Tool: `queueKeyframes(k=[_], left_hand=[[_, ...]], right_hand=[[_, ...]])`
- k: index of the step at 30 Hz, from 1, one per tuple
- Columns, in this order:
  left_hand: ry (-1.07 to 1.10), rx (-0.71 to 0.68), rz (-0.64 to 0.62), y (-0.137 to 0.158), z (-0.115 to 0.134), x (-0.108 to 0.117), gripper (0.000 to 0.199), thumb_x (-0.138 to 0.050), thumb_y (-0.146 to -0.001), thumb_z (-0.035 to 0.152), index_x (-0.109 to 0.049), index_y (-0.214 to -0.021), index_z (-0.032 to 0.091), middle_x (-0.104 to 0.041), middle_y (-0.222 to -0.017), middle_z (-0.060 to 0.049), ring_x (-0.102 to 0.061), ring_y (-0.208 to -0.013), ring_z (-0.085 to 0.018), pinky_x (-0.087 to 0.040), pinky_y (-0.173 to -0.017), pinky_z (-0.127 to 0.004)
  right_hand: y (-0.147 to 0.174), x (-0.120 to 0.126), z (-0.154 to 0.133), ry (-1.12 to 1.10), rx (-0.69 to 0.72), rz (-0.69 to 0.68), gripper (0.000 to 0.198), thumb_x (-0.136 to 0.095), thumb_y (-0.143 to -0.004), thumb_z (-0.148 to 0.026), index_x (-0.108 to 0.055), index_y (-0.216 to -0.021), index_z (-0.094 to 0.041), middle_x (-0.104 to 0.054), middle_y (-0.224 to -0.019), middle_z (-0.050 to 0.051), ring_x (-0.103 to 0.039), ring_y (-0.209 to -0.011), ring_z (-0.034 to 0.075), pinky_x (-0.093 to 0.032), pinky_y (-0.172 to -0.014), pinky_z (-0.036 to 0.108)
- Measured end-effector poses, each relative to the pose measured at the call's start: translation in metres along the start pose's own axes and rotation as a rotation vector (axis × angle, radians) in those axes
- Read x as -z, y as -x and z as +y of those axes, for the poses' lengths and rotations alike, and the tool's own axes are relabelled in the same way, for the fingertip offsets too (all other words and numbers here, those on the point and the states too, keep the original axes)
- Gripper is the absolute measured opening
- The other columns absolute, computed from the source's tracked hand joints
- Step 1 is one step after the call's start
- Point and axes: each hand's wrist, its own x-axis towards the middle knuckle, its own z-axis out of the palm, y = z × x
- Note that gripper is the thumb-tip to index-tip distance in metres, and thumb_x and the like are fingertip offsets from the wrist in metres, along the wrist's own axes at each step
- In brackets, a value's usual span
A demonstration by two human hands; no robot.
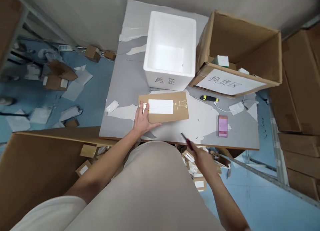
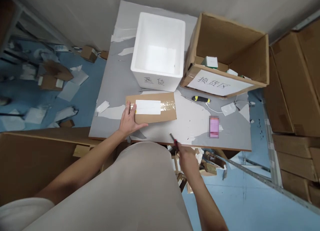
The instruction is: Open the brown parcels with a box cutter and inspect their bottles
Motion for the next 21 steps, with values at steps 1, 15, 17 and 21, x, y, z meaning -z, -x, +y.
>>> queueKeyframes(k=[1,15,17,21], left_hand=[[0.006,-0.010,-0.007,-0.002,0.000,0.000,0.124,-0.076,-0.046,0.072,-0.031,-0.145,0.012,-0.012,-0.156,-0.023,-0.014,-0.143,-0.041,-0.018,-0.114,-0.051],[0.744,0.439,0.064,0.048,-0.037,-0.021,0.077,-0.073,-0.066,0.049,-0.046,-0.132,0.019,-0.059,-0.127,-0.014,-0.057,-0.117,-0.026,-0.048,-0.097,-0.042],[0.704,0.410,0.118,0.045,-0.036,-0.012,0.061,-0.066,-0.074,0.048,-0.054,-0.126,0.018,-0.065,-0.117,-0.012,-0.062,-0.108,-0.024,-0.051,-0.093,-0.040],[0.508,0.362,0.203,0.025,-0.030,0.013,0.043,-0.053,-0.084,0.047,-0.066,-0.111,0.017,-0.070,-0.107,-0.010,-0.066,-0.093,-0.023,-0.052,-0.087,-0.038]], right_hand=[[0.002,0.001,0.009,0.067,-0.020,0.050,0.048,-0.042,-0.090,-0.034,-0.051,-0.136,-0.027,-0.063,-0.069,0.008,-0.056,-0.055,0.021,-0.043,-0.056,0.033],[-0.140,-0.066,-0.004,-0.997,-0.027,0.141,0.051,-0.053,-0.077,-0.064,-0.050,-0.102,-0.021,-0.065,-0.089,0.002,-0.061,-0.076,0.013,-0.051,-0.068,0.028],[-0.138,-0.060,-0.006,-1.009,0.018,0.153,0.049,-0.055,-0.077,-0.063,-0.050,-0.103,-0.021,-0.066,-0.093,0.003,-0.062,-0.082,0.015,-0.051,-0.073,0.030],[-0.127,-0.047,0.002,-1.077,0.087,0.137,0.047,-0.055,-0.080,-0.060,-0.048,-0.108,-0.024,-0.065,-0.109,0.006,-0.063,-0.090,0.015,-0.051,-0.078,0.032]])
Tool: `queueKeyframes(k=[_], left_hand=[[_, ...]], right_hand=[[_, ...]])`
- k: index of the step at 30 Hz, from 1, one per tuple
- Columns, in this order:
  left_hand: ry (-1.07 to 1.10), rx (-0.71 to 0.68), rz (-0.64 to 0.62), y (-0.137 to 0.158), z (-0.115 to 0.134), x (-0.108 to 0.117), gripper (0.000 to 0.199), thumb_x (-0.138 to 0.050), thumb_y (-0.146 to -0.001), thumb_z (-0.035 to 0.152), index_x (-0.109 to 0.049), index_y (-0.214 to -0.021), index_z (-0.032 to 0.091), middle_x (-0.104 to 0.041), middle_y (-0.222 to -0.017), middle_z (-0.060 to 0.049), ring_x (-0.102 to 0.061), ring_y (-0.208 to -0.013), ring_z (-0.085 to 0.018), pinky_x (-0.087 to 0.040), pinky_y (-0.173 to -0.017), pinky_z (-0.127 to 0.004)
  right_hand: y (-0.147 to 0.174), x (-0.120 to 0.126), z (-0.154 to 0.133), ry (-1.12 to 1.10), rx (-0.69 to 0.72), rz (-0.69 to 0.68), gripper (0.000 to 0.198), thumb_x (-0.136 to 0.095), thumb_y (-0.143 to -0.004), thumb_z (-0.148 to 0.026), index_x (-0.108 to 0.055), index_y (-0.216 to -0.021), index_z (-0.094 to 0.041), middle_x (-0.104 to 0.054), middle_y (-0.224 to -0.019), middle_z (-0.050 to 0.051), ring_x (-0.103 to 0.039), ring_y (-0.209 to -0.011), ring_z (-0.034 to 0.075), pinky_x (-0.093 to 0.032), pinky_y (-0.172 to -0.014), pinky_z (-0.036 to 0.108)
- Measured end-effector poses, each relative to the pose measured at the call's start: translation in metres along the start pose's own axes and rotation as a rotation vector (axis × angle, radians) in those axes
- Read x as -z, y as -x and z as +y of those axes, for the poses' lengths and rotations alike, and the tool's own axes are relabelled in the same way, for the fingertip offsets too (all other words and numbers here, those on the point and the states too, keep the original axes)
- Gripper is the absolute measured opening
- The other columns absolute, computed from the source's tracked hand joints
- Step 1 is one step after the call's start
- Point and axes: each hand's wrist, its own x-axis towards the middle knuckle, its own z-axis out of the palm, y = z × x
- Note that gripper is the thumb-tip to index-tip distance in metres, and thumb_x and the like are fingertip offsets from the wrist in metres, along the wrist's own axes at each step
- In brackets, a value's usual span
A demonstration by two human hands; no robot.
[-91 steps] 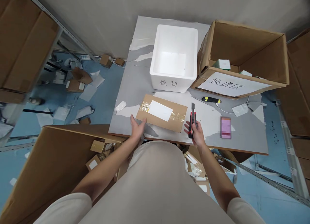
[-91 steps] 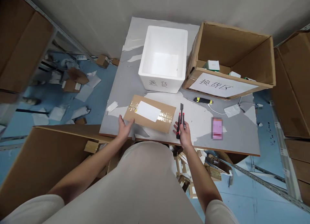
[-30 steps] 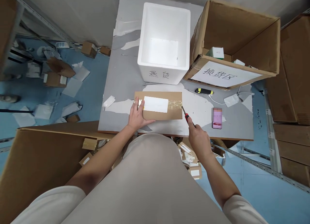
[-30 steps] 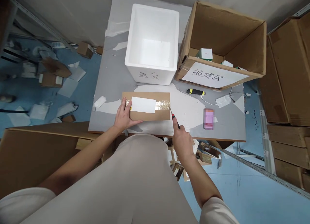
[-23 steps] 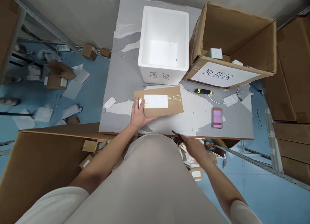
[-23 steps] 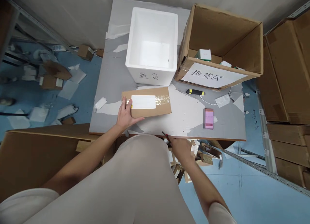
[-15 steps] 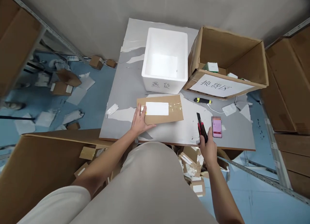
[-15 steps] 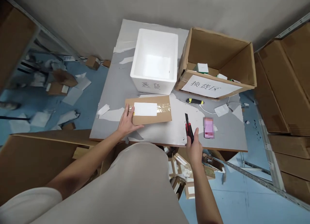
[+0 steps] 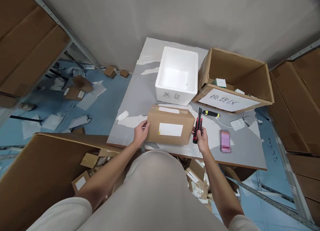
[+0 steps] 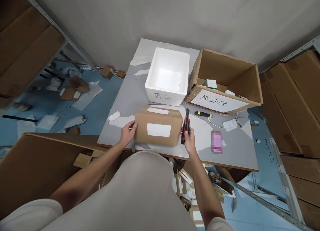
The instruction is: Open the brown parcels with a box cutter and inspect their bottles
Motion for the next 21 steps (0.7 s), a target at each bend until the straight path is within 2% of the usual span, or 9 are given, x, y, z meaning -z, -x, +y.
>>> queueKeyframes(k=[4,9,15,18,21], left_hand=[[-0.124,0.016,-0.025,-0.011,0.001,-0.005,0.038,-0.050,-0.085,0.045,-0.073,-0.096,0.016,-0.073,-0.098,-0.010,-0.067,-0.088,-0.025,-0.051,-0.086,-0.039],[-0.146,0.049,-0.085,-0.012,-0.015,-0.013,0.038,-0.050,-0.084,0.044,-0.073,-0.100,0.018,-0.073,-0.103,-0.007,-0.067,-0.091,-0.025,-0.050,-0.086,-0.037],[-0.066,0.076,-0.198,-0.005,-0.039,0.001,0.044,-0.048,-0.083,0.045,-0.071,-0.106,0.015,-0.071,-0.110,-0.009,-0.065,-0.103,-0.025,-0.048,-0.095,-0.040],[0.040,0.114,-0.319,0.013,-0.059,0.009,0.044,-0.057,-0.075,0.042,-0.070,-0.105,0.013,-0.072,-0.106,-0.011,-0.065,-0.103,-0.026,-0.047,-0.097,-0.044],[0.152,0.089,-0.479,0.035,-0.069,0.012,0.047,-0.068,-0.066,0.039,-0.070,-0.105,0.013,-0.071,-0.105,-0.011,-0.064,-0.105,-0.027,-0.046,-0.100,-0.045]], right_hand=[[0.009,0.006,0.009,0.089,-0.028,0.026,0.048,-0.056,-0.079,-0.060,-0.050,-0.108,-0.022,-0.065,-0.105,0.005,-0.062,-0.088,0.015,-0.051,-0.077,0.033],[0.018,0.007,0.026,0.182,-0.049,0.049,0.050,-0.054,-0.079,-0.061,-0.052,-0.108,-0.020,-0.065,-0.100,0.005,-0.061,-0.090,0.017,-0.050,-0.080,0.035],[0.030,0.013,0.041,0.085,-0.109,0.061,0.047,-0.056,-0.079,-0.060,-0.051,-0.106,-0.023,-0.066,-0.110,0.007,-0.063,-0.096,0.017,-0.049,-0.086,0.035],[0.048,0.015,0.054,-0.013,-0.205,0.079,0.047,-0.056,-0.077,-0.062,-0.047,-0.105,-0.025,-0.068,-0.107,0.006,-0.066,-0.088,0.016,-0.052,-0.078,0.034],[0.069,0.015,0.063,0.088,-0.240,0.058,0.048,-0.051,-0.080,-0.064,-0.047,-0.106,-0.023,-0.068,-0.095,0.004,-0.065,-0.078,0.015,-0.052,-0.070,0.030]])
